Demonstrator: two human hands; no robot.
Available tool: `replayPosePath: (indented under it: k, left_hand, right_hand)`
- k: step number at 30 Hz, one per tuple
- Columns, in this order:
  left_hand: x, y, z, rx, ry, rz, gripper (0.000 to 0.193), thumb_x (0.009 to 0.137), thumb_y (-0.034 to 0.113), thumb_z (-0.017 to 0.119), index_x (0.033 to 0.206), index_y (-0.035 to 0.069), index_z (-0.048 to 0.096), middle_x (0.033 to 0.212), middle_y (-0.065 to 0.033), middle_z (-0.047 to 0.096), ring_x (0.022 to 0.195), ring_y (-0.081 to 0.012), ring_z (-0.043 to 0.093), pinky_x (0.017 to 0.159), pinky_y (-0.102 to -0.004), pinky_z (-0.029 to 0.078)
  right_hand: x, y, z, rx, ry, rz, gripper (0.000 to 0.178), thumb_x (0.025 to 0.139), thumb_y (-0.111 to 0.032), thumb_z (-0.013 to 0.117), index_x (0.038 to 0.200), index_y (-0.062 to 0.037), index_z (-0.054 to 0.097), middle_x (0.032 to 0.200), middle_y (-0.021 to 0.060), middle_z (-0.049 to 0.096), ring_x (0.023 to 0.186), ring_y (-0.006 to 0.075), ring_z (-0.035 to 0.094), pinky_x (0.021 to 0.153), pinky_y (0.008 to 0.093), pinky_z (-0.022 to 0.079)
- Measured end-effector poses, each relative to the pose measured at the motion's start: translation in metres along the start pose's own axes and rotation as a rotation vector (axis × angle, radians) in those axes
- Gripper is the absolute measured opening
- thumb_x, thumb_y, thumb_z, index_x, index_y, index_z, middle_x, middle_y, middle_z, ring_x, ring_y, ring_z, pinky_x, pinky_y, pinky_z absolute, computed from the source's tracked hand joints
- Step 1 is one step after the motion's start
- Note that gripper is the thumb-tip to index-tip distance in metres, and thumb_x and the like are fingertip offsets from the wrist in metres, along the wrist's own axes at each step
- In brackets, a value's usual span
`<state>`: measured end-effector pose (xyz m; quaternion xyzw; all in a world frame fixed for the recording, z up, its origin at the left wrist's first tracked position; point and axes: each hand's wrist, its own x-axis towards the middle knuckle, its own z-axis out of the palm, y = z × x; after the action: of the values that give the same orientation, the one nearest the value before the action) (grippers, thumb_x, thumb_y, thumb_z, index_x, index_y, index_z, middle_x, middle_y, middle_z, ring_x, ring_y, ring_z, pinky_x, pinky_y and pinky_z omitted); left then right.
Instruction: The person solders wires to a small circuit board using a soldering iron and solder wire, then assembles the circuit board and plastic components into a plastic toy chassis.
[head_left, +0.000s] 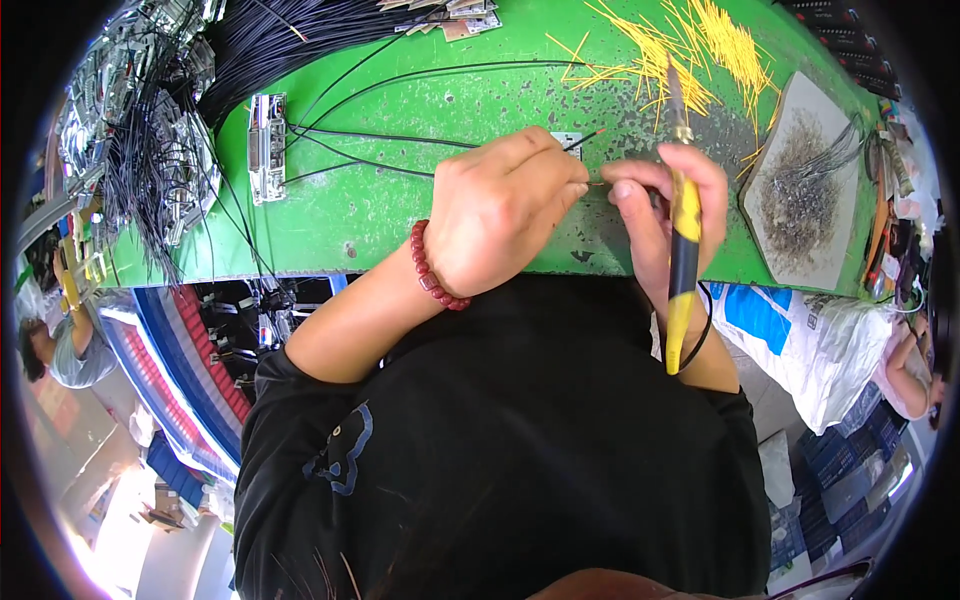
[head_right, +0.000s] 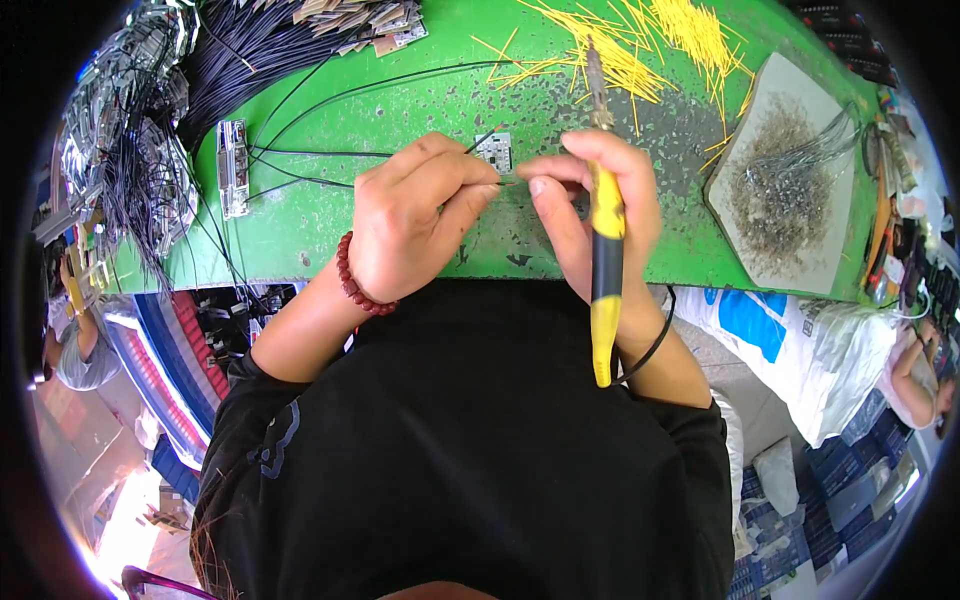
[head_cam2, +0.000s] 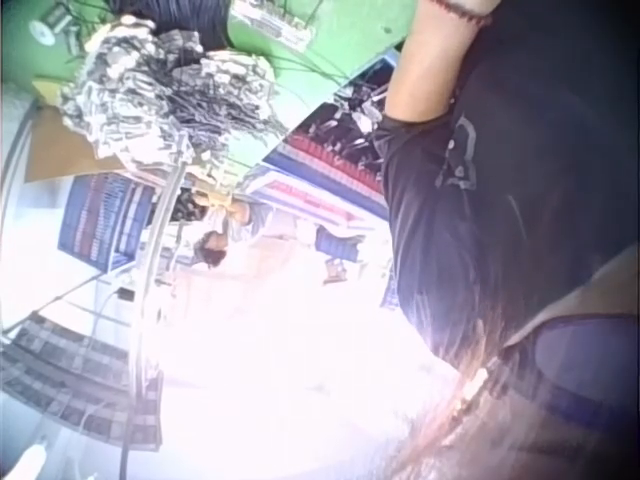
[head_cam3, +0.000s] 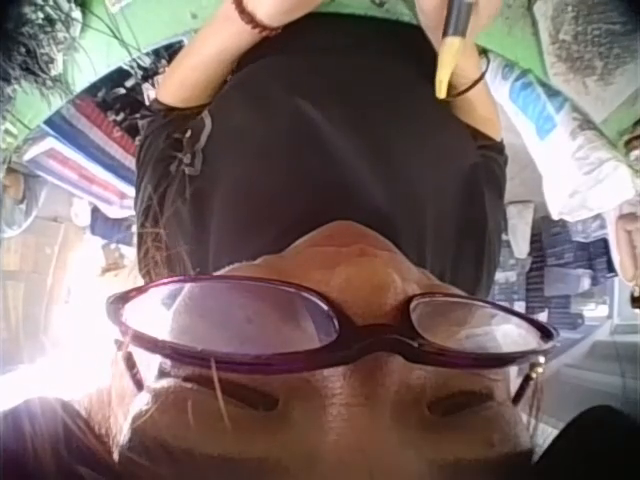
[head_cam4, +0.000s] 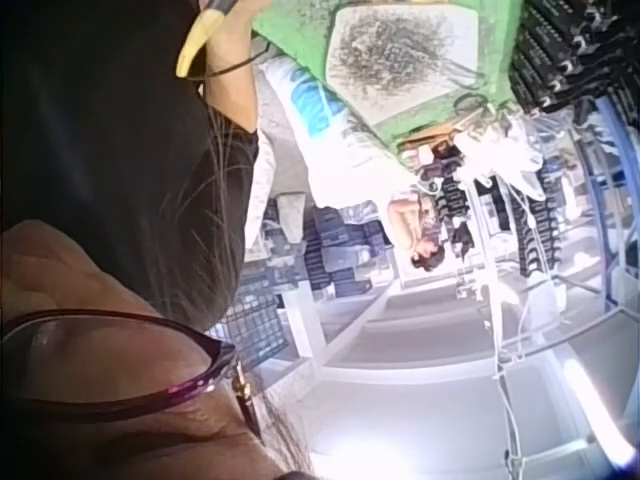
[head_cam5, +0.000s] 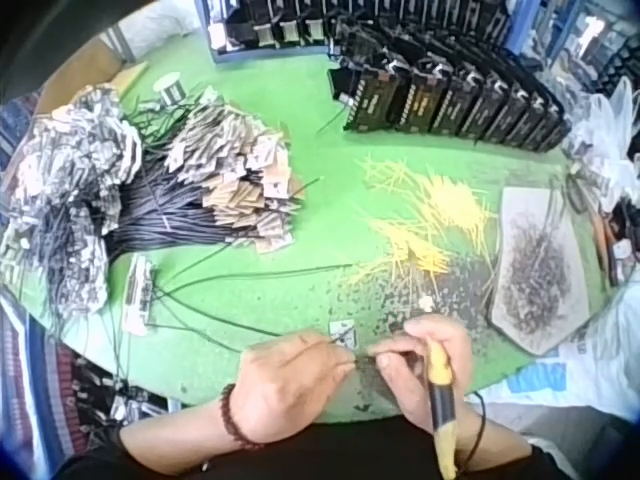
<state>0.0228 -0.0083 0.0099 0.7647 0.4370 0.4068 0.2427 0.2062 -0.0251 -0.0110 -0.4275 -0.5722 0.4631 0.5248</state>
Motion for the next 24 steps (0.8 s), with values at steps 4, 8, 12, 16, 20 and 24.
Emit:
replayPosePath:
  k: [4,8,12,16,20,24]
  left_hand:
    - [-0.0013,-0.0014,0.0014,0.036,0.004,-0.005,0.012,0.075,0.005,0.072,0.083,0.008,0.064,0.078,-0.0053,0.061,0.067,-0.0240,0.063,0.055,-0.0338,0.051]
    - [-0.0006,-0.0008,0.0007,0.039,-0.002,-0.026,0.011,0.075,0.006,0.071,0.082,0.008,0.063,0.078,-0.0054,0.061,0.068,-0.0242,0.063,0.056,-0.0337,0.051]
    - [-0.0013,0.0018,0.0018,0.031,-0.026,-0.020,0.011,0.075,0.006,0.071,0.081,0.008,0.063,0.078,-0.0054,0.061,0.070,-0.0246,0.062,0.058,-0.0344,0.052]
    - [-0.0002,0.0012,0.0019,0.020,-0.022,-0.055,0.010,0.074,0.006,0.071,0.080,0.008,0.063,0.077,-0.0054,0.060,0.070,-0.0251,0.062,0.058,-0.0348,0.051]
    - [0.0018,0.0023,0.0007,0.037,-0.046,-0.079,0.010,0.075,0.006,0.071,0.079,0.008,0.062,0.077,-0.0055,0.060,0.069,-0.0254,0.061,0.058,-0.0350,0.051]
    - [0.0023,0.0054,0.0017,0.056,-0.076,-0.053,0.010,0.075,0.006,0.071,0.079,0.007,0.062,0.077,-0.0057,0.060,0.069,-0.0256,0.061,0.058,-0.0352,0.051]
  right_hand:
    - [-0.0022,0.0013,-0.0027,-0.071,-0.020,-0.159,0.041,0.084,0.011,0.063,0.120,0.0006,0.046,0.100,0.0123,0.059,0.088,0.0208,0.069,0.070,0.0265,0.054]
    - [-0.0022,-0.0006,-0.0028,-0.115,-0.020,-0.160,0.037,0.084,0.011,0.062,0.117,0.0016,0.048,0.102,0.0125,0.058,0.087,0.0220,0.070,0.071,0.0272,0.055]
    - [-0.0001,-0.0010,-0.0009,-0.056,-0.011,-0.112,0.036,0.085,0.011,0.062,0.117,0.0015,0.049,0.102,0.0123,0.059,0.088,0.0219,0.070,0.069,0.0263,0.055]
    - [0.0007,0.0005,0.0003,-0.055,-0.023,-0.136,0.035,0.086,0.010,0.061,0.117,0.0013,0.049,0.102,0.0123,0.061,0.088,0.0205,0.070,0.068,0.0245,0.054]
    - [-0.0009,0.0012,-0.0015,-0.049,0.008,-0.164,0.032,0.084,0.010,0.062,0.114,0.0027,0.052,0.102,0.0134,0.062,0.086,0.0212,0.071,0.068,0.0256,0.056]
    - [-0.0023,0.0021,-0.0016,-0.065,0.019,-0.166,0.030,0.084,0.010,0.063,0.112,0.0035,0.055,0.102,0.0141,0.061,0.085,0.0216,0.071,0.070,0.0279,0.058]
